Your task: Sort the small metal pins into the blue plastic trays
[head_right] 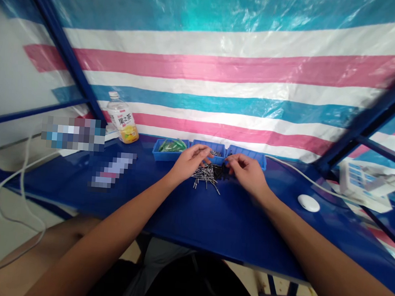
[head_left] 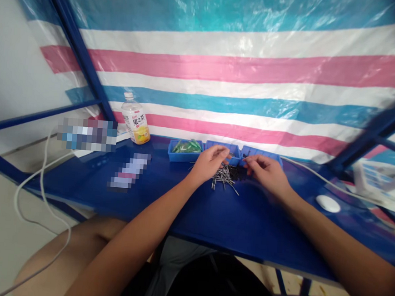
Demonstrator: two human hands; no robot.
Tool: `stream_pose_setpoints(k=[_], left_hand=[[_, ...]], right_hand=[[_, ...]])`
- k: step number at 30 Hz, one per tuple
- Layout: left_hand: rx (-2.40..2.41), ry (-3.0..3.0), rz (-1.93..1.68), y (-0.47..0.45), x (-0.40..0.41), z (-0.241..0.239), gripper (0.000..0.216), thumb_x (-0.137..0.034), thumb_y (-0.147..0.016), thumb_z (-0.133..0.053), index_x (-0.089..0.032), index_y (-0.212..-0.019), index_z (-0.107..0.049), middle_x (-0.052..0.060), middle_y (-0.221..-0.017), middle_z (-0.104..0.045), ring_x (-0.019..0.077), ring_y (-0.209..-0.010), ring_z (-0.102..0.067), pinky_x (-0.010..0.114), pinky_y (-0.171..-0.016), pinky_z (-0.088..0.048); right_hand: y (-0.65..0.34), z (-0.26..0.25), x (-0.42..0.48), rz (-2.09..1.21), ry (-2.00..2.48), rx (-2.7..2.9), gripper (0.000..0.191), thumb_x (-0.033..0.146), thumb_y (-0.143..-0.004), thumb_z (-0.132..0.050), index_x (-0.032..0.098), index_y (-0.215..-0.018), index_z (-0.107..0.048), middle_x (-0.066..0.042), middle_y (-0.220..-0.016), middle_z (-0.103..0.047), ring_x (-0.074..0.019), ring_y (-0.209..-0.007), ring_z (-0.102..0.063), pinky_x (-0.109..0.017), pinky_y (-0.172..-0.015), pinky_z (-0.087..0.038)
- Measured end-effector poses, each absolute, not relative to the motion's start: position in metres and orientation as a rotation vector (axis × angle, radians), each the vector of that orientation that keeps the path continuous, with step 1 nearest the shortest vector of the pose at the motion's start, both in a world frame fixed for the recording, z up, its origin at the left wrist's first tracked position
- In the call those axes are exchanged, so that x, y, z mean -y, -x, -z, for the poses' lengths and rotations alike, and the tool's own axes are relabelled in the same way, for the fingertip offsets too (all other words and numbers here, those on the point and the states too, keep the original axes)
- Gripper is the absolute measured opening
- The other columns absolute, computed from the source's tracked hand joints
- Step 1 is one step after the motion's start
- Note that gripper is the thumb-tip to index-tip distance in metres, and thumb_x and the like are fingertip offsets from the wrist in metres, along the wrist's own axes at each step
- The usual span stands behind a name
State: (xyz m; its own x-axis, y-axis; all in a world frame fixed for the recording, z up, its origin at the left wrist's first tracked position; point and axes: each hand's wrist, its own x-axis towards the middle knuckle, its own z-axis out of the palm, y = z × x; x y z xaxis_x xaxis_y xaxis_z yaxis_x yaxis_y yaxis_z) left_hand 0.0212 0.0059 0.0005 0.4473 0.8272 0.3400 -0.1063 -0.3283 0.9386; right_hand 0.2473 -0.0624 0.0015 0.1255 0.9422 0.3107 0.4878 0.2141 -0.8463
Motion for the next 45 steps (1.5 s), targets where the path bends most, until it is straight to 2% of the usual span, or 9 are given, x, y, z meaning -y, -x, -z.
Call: stream_pose_setpoints(k=[4, 8, 10, 13, 17, 24, 34, 40, 45], left_hand=[[-0.648, -1.66, -1.191, -0.019, -0.005, -0.004, 0.036, -0.048, -0.109, -0.054, -0.017, -0.118, -0.068, 0.011, -0.109, -0.077, 0.0169, -0.086, -0.073, 0.026, -0.066, -0.054], [-0.685, -1.672, -1.211, -0.018, -0.005, -0.004, 0.036, -0.049, -0.108, -0.054, -0.017, -0.118, -0.068, 0.011, -0.109, -0.077, 0.0167, -0.084, -0.072, 0.026, -0.065, -0.053], [-0.697, -1.688, -1.208, -0.017, -0.004, -0.005, 0.036, -0.049, -0.109, -0.053, -0.017, -0.118, -0.067, 0.01, -0.108, -0.077, 0.0169, -0.084, -0.072, 0.026, -0.065, -0.053], [-0.683, -1.723, -1.216, -0.018, -0.002, -0.006, 0.038, -0.051, -0.108, -0.053, -0.017, -0.119, -0.067, 0.009, -0.106, -0.077, 0.0168, -0.084, -0.072, 0.026, -0.065, -0.053], [-0.655, -1.738, -1.226, -0.017, -0.001, -0.005, 0.038, -0.05, -0.109, -0.053, -0.017, -0.121, -0.066, 0.01, -0.105, -0.076, 0.0165, -0.083, -0.072, 0.026, -0.064, -0.052], [-0.651, -1.777, -1.217, -0.018, -0.005, -0.001, 0.034, -0.044, -0.11, -0.051, -0.018, -0.124, -0.065, 0.01, -0.106, -0.077, 0.0163, -0.083, -0.072, 0.028, -0.069, -0.053], [-0.679, -1.843, -1.139, -0.018, 0.0, -0.002, 0.033, -0.045, -0.109, -0.052, -0.018, -0.121, -0.067, 0.008, -0.101, -0.078, 0.0165, -0.082, -0.072, 0.031, -0.077, -0.056], [-0.706, -1.853, -1.104, -0.017, 0.004, -0.006, 0.033, -0.044, -0.109, -0.053, -0.018, -0.12, -0.07, 0.009, -0.098, -0.079, 0.0168, -0.08, -0.073, 0.031, -0.077, -0.058], [-0.675, -1.939, -0.939, -0.018, 0.008, -0.005, 0.03, -0.042, -0.102, -0.062, -0.016, -0.102, -0.077, 0.009, -0.09, -0.081, 0.018, -0.074, -0.075, 0.031, -0.073, -0.06]], right_hand=[[-0.259, -0.004, 0.059, -0.471, 1.588, 1.539, 0.051, 0.068, -0.099, -0.058, 0.021, -0.085, -0.074, -0.004, -0.064, -0.069, -0.0183, -0.054, -0.06, -0.032, -0.056, -0.045], [-0.248, -0.002, 0.067, -0.348, 1.417, 1.912, 0.034, 0.056, -0.101, -0.062, 0.024, -0.099, -0.075, -0.005, -0.089, -0.078, -0.0224, -0.076, -0.07, -0.035, -0.07, -0.051], [-0.238, -0.003, 0.073, -0.372, 1.365, 2.138, 0.03, 0.054, -0.1, -0.064, 0.025, -0.105, -0.072, -0.003, -0.084, -0.076, -0.0212, -0.073, -0.067, -0.035, -0.069, -0.05], [-0.23, -0.004, 0.081, -0.468, 1.375, 2.287, 0.03, 0.054, -0.098, -0.067, 0.025, -0.1, -0.063, 0.0, -0.075, -0.07, -0.019, -0.064, -0.062, -0.033, -0.062, -0.046], [-0.233, -0.002, 0.082, -0.582, 1.347, 2.307, 0.033, 0.051, -0.093, -0.074, 0.026, -0.098, -0.054, 0.0, -0.077, -0.068, -0.0186, -0.065, -0.062, -0.032, -0.062, -0.046], [-0.243, 0.002, 0.073, -0.564, 1.359, 2.3, 0.01, 0.03, -0.094, -0.065, 0.024, -0.101, -0.064, -0.002, -0.084, -0.07, -0.0189, -0.07, -0.063, -0.032, -0.067, -0.049], [-0.238, -0.004, 0.076, -0.429, 1.42, 2.308, 0.018, 0.019, -0.087, -0.062, 0.021, -0.105, -0.063, -0.002, -0.083, -0.067, -0.0181, -0.07, -0.062, -0.032, -0.068, -0.049], [-0.24, -0.003, 0.076, -0.605, 1.325, 2.12, 0.018, 0.023, -0.087, -0.065, 0.025, -0.104, -0.062, 0.001, -0.079, -0.065, -0.0178, -0.067, -0.06, -0.032, -0.064, -0.049], [-0.239, 0.004, 0.071, -0.751, 1.229, 1.81, 0.028, 0.025, -0.086, -0.069, 0.026, -0.112, -0.057, 0.002, -0.084, -0.063, -0.0171, -0.071, -0.059, -0.033, -0.068, -0.051]])
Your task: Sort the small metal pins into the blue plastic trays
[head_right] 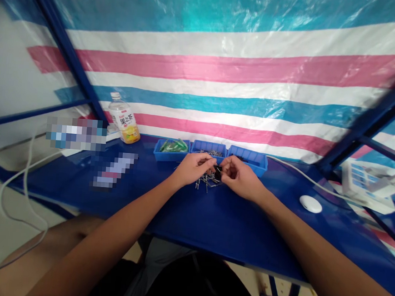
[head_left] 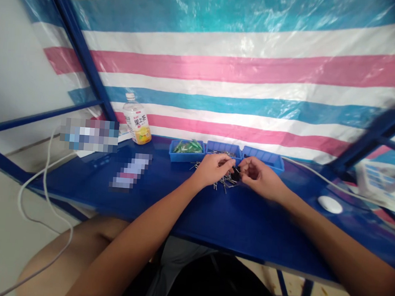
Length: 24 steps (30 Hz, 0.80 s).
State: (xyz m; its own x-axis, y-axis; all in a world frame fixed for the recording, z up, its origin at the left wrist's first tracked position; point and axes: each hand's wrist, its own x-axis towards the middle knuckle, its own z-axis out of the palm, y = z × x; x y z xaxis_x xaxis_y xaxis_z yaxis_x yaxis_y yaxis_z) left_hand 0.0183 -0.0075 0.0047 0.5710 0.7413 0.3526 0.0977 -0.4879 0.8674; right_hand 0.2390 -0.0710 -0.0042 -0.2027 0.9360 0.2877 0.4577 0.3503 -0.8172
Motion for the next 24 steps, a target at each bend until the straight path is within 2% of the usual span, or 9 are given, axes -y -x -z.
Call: stream_pose_setpoints(k=[3, 6, 9, 15, 19, 21, 24], left_hand=[[-0.623, -2.034, -0.874, -0.021, 0.009, -0.002, 0.022, -0.034, -0.096, -0.07, -0.018, -0.107, -0.081, 0.009, -0.098, -0.083, 0.0211, -0.085, -0.078, 0.032, -0.079, -0.062], [-0.585, -2.021, -0.89, -0.023, 0.008, 0.001, 0.029, -0.026, -0.093, -0.072, -0.019, -0.119, -0.082, 0.009, -0.107, -0.084, 0.0227, -0.094, -0.079, 0.035, -0.087, -0.064], [-0.553, -1.992, -0.904, -0.023, 0.005, 0.002, 0.035, -0.021, -0.093, -0.07, -0.02, -0.126, -0.08, 0.009, -0.108, -0.084, 0.0221, -0.093, -0.08, 0.037, -0.09, -0.064], [-0.562, -2.035, -0.813, -0.022, 0.001, 0.009, 0.045, -0.016, -0.09, -0.068, -0.023, -0.133, -0.077, 0.004, -0.101, -0.084, 0.0205, -0.094, -0.079, 0.034, -0.091, -0.063], [-0.498, -1.908, -0.816, -0.023, 0.003, 0.012, 0.052, -0.019, -0.091, -0.072, -0.018, -0.143, -0.068, 0.011, -0.108, -0.083, 0.0215, -0.097, -0.08, 0.036, -0.093, -0.062], [-0.479, -1.866, -0.823, -0.024, 0.004, 0.01, 0.053, -0.019, -0.089, -0.077, -0.016, -0.141, -0.067, 0.014, -0.109, -0.082, 0.0219, -0.096, -0.08, 0.036, -0.092, -0.062], [-0.519, -1.851, -0.866, -0.024, 0.004, 0.007, 0.041, -0.021, -0.089, -0.079, -0.016, -0.129, -0.07, 0.013, -0.104, -0.082, 0.0206, -0.091, -0.078, 0.038, -0.089, -0.062]], right_hand=[[-0.235, 0.006, 0.07, -0.789, 1.195, 1.689, 0.026, 0.028, -0.087, -0.07, 0.026, -0.108, -0.055, 0.002, -0.083, -0.062, -0.0164, -0.07, -0.058, -0.032, -0.068, -0.05], [-0.231, 0.007, 0.07, -0.778, 1.181, 1.62, 0.024, 0.032, -0.089, -0.071, 0.026, -0.106, -0.054, 0.003, -0.082, -0.061, -0.0156, -0.069, -0.057, -0.031, -0.066, -0.049], [-0.229, 0.009, 0.07, -0.786, 1.155, 1.572, 0.027, 0.036, -0.09, -0.072, 0.026, -0.107, -0.054, 0.002, -0.084, -0.063, -0.0159, -0.071, -0.059, -0.031, -0.067, -0.05], [-0.226, 0.011, 0.07, -0.779, 1.169, 1.532, 0.031, 0.036, -0.086, -0.078, 0.026, -0.104, -0.054, 0.0, -0.088, -0.067, -0.017, -0.075, -0.065, -0.033, -0.073, -0.056], [-0.224, 0.009, 0.07, -0.753, 1.149, 1.499, 0.036, 0.035, -0.083, -0.08, 0.025, -0.109, -0.056, 0.0, -0.09, -0.067, -0.0167, -0.077, -0.065, -0.033, -0.076, -0.058], [-0.225, 0.008, 0.069, -0.766, 1.138, 1.482, 0.039, 0.036, -0.083, -0.08, 0.025, -0.112, -0.057, -0.001, -0.092, -0.067, -0.0165, -0.076, -0.065, -0.033, -0.074, -0.058], [-0.226, 0.006, 0.068, -0.785, 1.128, 1.465, 0.042, 0.039, -0.083, -0.08, 0.025, -0.115, -0.056, 0.0, -0.091, -0.067, -0.0165, -0.075, -0.064, -0.032, -0.069, -0.057]])
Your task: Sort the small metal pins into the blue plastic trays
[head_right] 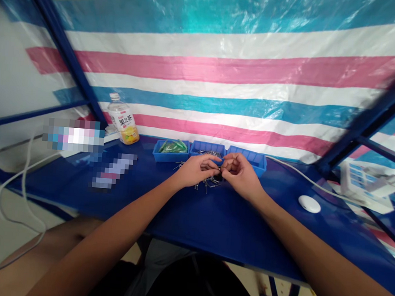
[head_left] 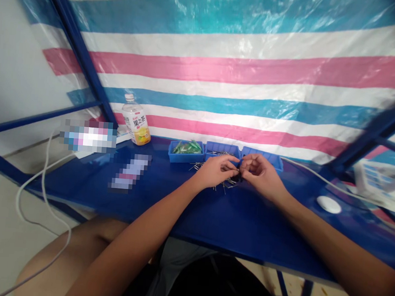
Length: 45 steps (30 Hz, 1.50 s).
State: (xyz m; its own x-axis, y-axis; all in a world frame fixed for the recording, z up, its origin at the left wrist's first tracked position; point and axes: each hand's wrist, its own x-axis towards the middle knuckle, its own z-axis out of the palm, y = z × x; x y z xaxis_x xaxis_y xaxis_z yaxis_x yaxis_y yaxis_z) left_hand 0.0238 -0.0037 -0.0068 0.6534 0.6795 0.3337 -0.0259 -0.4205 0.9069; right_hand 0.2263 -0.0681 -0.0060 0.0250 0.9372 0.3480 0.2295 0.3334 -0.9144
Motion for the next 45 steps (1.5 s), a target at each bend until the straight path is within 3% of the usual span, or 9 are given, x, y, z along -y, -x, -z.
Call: stream_pose_setpoints(k=[7, 12, 20, 26, 30, 32, 39, 45], left_hand=[[-0.588, -1.78, -1.01, -0.022, 0.0, 0.002, 0.034, -0.023, -0.09, -0.079, -0.017, -0.122, -0.07, 0.012, -0.106, -0.081, 0.0207, -0.095, -0.078, 0.041, -0.093, -0.061], [-0.649, -1.79, -1.056, -0.022, -0.001, 0.003, 0.046, -0.023, -0.09, -0.08, -0.019, -0.132, -0.063, 0.012, -0.107, -0.08, 0.0214, -0.094, -0.078, 0.041, -0.092, -0.062], [-0.6, -1.826, -0.986, -0.023, 0.002, 0.004, 0.052, -0.012, -0.086, -0.074, -0.018, -0.136, -0.061, 0.01, -0.104, -0.081, 0.0193, -0.09, -0.078, 0.037, -0.089, -0.062], [-0.611, -1.82, -0.979, -0.022, 0.005, 0.0, 0.045, -0.026, -0.091, -0.078, -0.018, -0.133, -0.065, 0.014, -0.113, -0.08, 0.0202, -0.09, -0.078, 0.035, -0.083, -0.062], [-0.614, -1.855, -0.835, -0.021, 0.008, 0.0, 0.035, -0.031, -0.099, -0.069, -0.015, -0.13, -0.071, 0.011, -0.091, -0.081, 0.0186, -0.073, -0.077, 0.035, -0.076, -0.064], [-0.591, -1.835, -0.786, -0.022, 0.009, 0.001, 0.033, -0.029, -0.101, -0.065, -0.015, -0.13, -0.073, 0.012, -0.093, -0.082, 0.0196, -0.075, -0.078, 0.034, -0.074, -0.065], [-0.617, -1.881, -0.919, -0.024, 0.003, 0.004, 0.03, -0.028, -0.094, -0.073, -0.016, -0.121, -0.08, 0.014, -0.115, -0.082, 0.0271, -0.104, -0.08, 0.042, -0.095, -0.066], [-0.56, -1.795, -0.978, -0.022, -0.001, 0.004, 0.023, -0.014, -0.089, -0.073, -0.015, -0.112, -0.078, 0.012, -0.109, -0.082, 0.0226, -0.103, -0.08, 0.041, -0.101, -0.063]], right_hand=[[-0.228, 0.008, 0.069, -0.698, 1.158, 1.555, 0.036, 0.038, -0.087, -0.078, 0.026, -0.115, -0.058, -0.001, -0.092, -0.067, -0.0195, -0.083, -0.066, -0.035, -0.077, -0.058], [-0.229, 0.008, 0.072, -0.558, 1.256, 1.721, 0.03, 0.04, -0.094, -0.071, 0.026, -0.12, -0.063, -0.006, -0.101, -0.073, -0.0234, -0.089, -0.07, -0.041, -0.08, -0.059], [-0.229, 0.007, 0.075, -0.43, 1.319, 1.824, 0.025, 0.032, -0.089, -0.07, 0.026, -0.113, -0.064, -0.005, -0.093, -0.075, -0.0227, -0.08, -0.068, -0.04, -0.076, -0.058], [-0.227, 0.002, 0.078, -0.441, 1.283, 1.84, 0.048, 0.024, -0.088, -0.066, 0.027, -0.135, -0.057, -0.002, -0.089, -0.069, -0.021, -0.075, -0.065, -0.038, -0.073, -0.057], [-0.229, -0.003, 0.079, -0.332, 1.371, 1.719, 0.023, 0.032, -0.092, -0.066, 0.025, -0.113, -0.07, -0.004, -0.089, -0.072, -0.0218, -0.076, -0.066, -0.036, -0.068, -0.055], [-0.23, -0.003, 0.078, -0.323, 1.398, 1.671, 0.019, 0.04, -0.093, -0.069, 0.024, -0.103, -0.072, -0.006, -0.089, -0.075, -0.0224, -0.077, -0.068, -0.036, -0.066, -0.054], [-0.228, 0.002, 0.076, -0.363, 1.359, 1.689, 0.034, 0.055, -0.091, -0.075, 0.023, -0.1, -0.074, -0.006, -0.088, -0.075, -0.0214, -0.075, -0.067, -0.036, -0.065, -0.054], [-0.227, 0.007, 0.073, -0.486, 1.308, 1.733, 0.04, 0.058, -0.087, -0.079, 0.022, -0.105, -0.078, -0.007, -0.094, -0.079, -0.0234, -0.078, -0.073, -0.039, -0.069, -0.06]])
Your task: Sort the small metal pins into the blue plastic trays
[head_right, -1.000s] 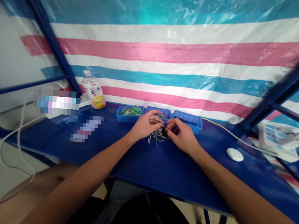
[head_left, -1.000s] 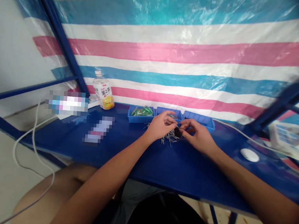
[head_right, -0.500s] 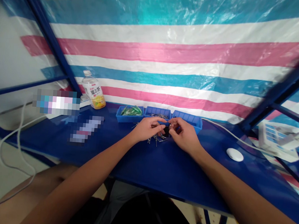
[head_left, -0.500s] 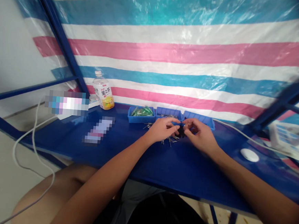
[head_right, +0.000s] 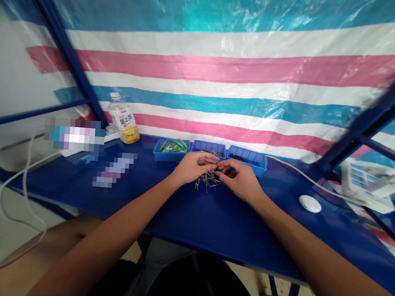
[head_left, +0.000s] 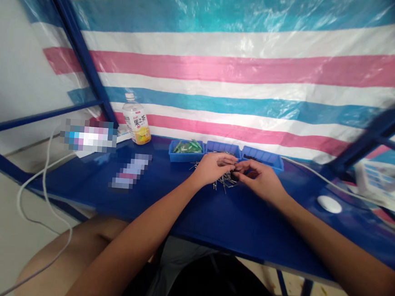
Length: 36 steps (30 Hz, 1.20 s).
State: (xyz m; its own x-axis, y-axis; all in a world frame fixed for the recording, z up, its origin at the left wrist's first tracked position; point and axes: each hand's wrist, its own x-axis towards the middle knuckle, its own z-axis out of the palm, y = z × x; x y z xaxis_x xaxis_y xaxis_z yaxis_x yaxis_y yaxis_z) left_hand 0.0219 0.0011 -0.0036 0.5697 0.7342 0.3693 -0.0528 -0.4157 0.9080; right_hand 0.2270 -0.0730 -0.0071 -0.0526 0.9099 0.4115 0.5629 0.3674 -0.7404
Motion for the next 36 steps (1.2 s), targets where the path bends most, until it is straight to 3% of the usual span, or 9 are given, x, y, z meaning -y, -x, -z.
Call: stream_pose_setpoints(k=[4, 8, 12, 20, 23, 29, 33, 36], left_hand=[[-0.67, -1.765, -1.02, -0.022, -0.001, 0.003, 0.02, -0.015, -0.085, -0.08, -0.017, -0.099, -0.066, 0.01, -0.105, -0.081, 0.0203, -0.092, -0.08, 0.04, -0.092, -0.063], [-0.687, -1.778, -1.001, -0.022, 0.0, 0.003, 0.028, -0.017, -0.082, -0.085, -0.018, -0.091, -0.058, 0.008, -0.1, -0.081, 0.0202, -0.09, -0.079, 0.039, -0.089, -0.063], [-0.694, -1.851, -1.031, -0.021, 0.001, 0.001, 0.024, -0.02, -0.085, -0.082, -0.018, -0.089, -0.059, 0.008, -0.1, -0.081, 0.0182, -0.089, -0.078, 0.038, -0.089, -0.062], [-0.661, -1.878, -1.004, -0.021, 0.003, 0.0, 0.022, -0.017, -0.085, -0.079, -0.019, -0.094, -0.059, 0.007, -0.098, -0.081, 0.0186, -0.086, -0.078, 0.034, -0.083, -0.06], [-0.639, -1.865, -1.029, -0.022, 0.003, -0.001, 0.029, -0.014, -0.084, -0.08, -0.018, -0.105, -0.061, 0.01, -0.109, -0.081, 0.019, -0.091, -0.078, 0.033, -0.083, -0.06], [-0.733, -1.887, -1.207, -0.021, 0.0, -0.004, 0.03, -0.018, -0.096, -0.07, -0.019, -0.124, -0.06, 0.012, -0.119, -0.078, 0.0225, -0.106, -0.076, 0.034, -0.081, -0.059], [-0.795, -1.909, -1.249, -0.018, -0.002, -0.005, 0.027, -0.018, -0.099, -0.064, -0.02, -0.126, -0.06, 0.011, -0.117, -0.078, 0.0221, -0.104, -0.075, 0.034, -0.08, -0.058], [-0.796, -1.921, -1.263, -0.017, -0.002, -0.005, 0.027, -0.016, -0.099, -0.063, -0.02, -0.126, -0.061, 0.01, -0.114, -0.079, 0.0214, -0.102, -0.075, 0.032, -0.077, -0.058]], right_hand=[[-0.23, 0.009, 0.072, -0.506, 1.315, 1.66, 0.034, 0.052, -0.092, -0.075, 0.023, -0.109, -0.076, -0.008, -0.099, -0.08, -0.0246, -0.084, -0.075, -0.041, -0.074, -0.062], [-0.234, 0.007, 0.072, -0.387, 1.284, 1.708, 0.036, 0.04, -0.097, -0.068, 0.026, -0.13, -0.071, -0.008, -0.108, -0.078, -0.0265, -0.096, -0.074, -0.039, -0.074, -0.061], [-0.236, 0.007, 0.071, -0.251, 1.325, 1.87, 0.022, 0.036, -0.099, -0.063, 0.025, -0.111, -0.078, -0.008, -0.104, -0.076, -0.0241, -0.084, -0.071, -0.038, -0.07, -0.056], [-0.234, 0.008, 0.073, -0.307, 1.334, 1.968, 0.027, 0.044, -0.104, -0.058, 0.024, -0.098, -0.075, -0.005, -0.091, -0.075, -0.0222, -0.079, -0.067, -0.037, -0.071, -0.05], [-0.235, 0.006, 0.072, -0.42, 1.318, 1.935, 0.033, 0.05, -0.105, -0.056, 0.024, -0.097, -0.075, -0.006, -0.092, -0.075, -0.0221, -0.08, -0.067, -0.036, -0.073, -0.051], [-0.247, 0.002, 0.064, -0.689, 1.427, 1.356, 0.052, 0.072, -0.096, -0.062, 0.021, -0.092, -0.072, -0.004, -0.074, -0.069, -0.0172, -0.058, -0.06, -0.029, -0.053, -0.044], [-0.251, 0.002, 0.066, -0.551, 1.572, 1.49, 0.055, 0.072, -0.097, -0.059, 0.021, -0.082, -0.072, -0.004, -0.064, -0.066, -0.0174, -0.054, -0.058, -0.031, -0.054, -0.044], [-0.243, 0.003, 0.071, -0.335, 1.457, 1.832, 0.041, 0.061, -0.101, -0.061, 0.023, -0.096, -0.076, -0.006, -0.082, -0.074, -0.0218, -0.071, -0.067, -0.035, -0.068, -0.052]])
